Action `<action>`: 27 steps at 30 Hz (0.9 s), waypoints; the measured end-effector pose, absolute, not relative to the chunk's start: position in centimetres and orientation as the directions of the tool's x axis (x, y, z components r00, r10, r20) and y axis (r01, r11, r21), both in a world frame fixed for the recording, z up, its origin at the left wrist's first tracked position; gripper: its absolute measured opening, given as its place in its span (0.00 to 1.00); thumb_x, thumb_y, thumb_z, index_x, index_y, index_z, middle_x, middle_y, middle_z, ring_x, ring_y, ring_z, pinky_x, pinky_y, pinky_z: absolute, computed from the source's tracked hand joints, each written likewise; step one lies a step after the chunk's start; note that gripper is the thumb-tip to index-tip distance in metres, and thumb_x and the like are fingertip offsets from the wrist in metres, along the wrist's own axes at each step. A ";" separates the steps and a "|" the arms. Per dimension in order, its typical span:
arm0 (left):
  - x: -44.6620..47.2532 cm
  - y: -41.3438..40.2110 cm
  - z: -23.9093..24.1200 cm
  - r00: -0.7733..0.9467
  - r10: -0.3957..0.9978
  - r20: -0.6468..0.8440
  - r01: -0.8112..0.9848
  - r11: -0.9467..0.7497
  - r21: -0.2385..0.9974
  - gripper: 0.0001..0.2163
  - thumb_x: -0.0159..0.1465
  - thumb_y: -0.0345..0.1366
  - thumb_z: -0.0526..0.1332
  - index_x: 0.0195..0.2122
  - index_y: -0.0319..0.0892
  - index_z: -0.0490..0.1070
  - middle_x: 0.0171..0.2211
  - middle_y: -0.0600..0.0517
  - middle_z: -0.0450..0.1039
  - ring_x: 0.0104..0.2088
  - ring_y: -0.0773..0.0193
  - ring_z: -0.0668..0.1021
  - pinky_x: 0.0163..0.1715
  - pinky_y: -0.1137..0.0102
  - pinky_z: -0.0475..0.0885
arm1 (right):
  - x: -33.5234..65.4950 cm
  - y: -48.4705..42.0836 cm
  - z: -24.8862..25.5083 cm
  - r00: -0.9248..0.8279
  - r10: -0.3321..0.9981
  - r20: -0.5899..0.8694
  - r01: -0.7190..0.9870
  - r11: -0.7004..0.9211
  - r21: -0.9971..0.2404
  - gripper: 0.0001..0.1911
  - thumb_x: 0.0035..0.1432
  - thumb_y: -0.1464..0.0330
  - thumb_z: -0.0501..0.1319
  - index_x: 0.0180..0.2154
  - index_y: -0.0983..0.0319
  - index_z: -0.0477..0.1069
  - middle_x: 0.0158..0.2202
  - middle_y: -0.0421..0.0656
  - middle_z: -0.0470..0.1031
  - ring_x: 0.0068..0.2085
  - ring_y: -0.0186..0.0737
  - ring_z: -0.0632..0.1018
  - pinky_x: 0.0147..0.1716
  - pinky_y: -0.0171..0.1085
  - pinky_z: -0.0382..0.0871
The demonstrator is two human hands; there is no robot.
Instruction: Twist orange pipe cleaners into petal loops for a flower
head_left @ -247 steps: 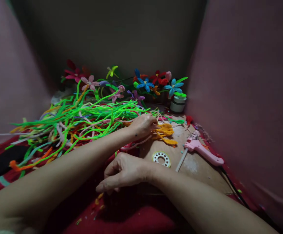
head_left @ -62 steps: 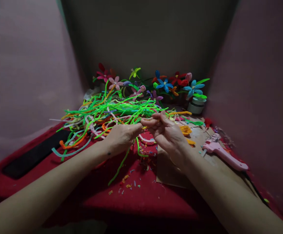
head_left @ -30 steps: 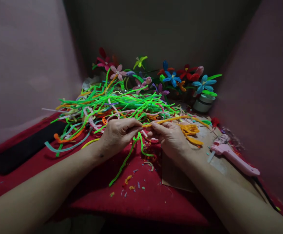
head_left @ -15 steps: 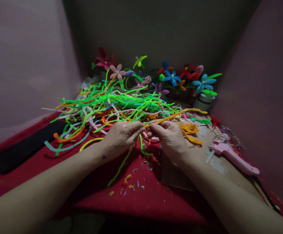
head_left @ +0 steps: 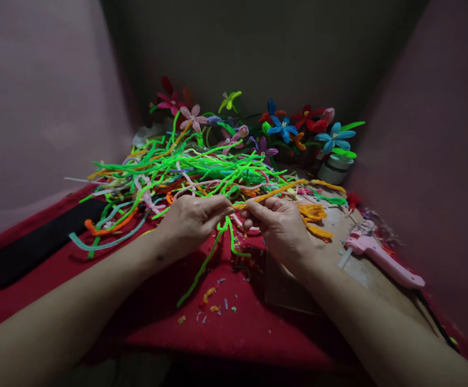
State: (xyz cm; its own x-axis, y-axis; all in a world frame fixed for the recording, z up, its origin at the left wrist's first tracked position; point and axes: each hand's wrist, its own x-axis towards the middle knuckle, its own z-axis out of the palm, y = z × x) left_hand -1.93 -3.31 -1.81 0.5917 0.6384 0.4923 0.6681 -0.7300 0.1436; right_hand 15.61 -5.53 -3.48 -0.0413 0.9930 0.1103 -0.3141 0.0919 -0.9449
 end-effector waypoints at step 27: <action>0.0 -5.0 -1.2 0.460 0.786 0.414 0.620 -0.618 0.484 0.09 0.59 0.35 0.56 0.28 0.38 0.74 0.22 0.53 0.74 0.23 0.69 0.73 0.24 0.75 0.64 | 14.9 -7.2 -3.5 -0.020 0.983 0.182 -0.063 0.181 -0.982 0.09 0.53 0.67 0.60 0.24 0.64 0.71 0.19 0.37 0.69 0.21 0.29 0.69 0.23 0.31 0.64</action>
State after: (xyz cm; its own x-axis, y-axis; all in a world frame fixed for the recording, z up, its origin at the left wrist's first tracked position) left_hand -0.04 -5.01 -1.21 0.4601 0.7856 0.4137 0.6196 -0.6178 0.4842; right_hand 14.91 -7.19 -3.53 -0.0197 0.9831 0.1823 -0.0630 0.1807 -0.9815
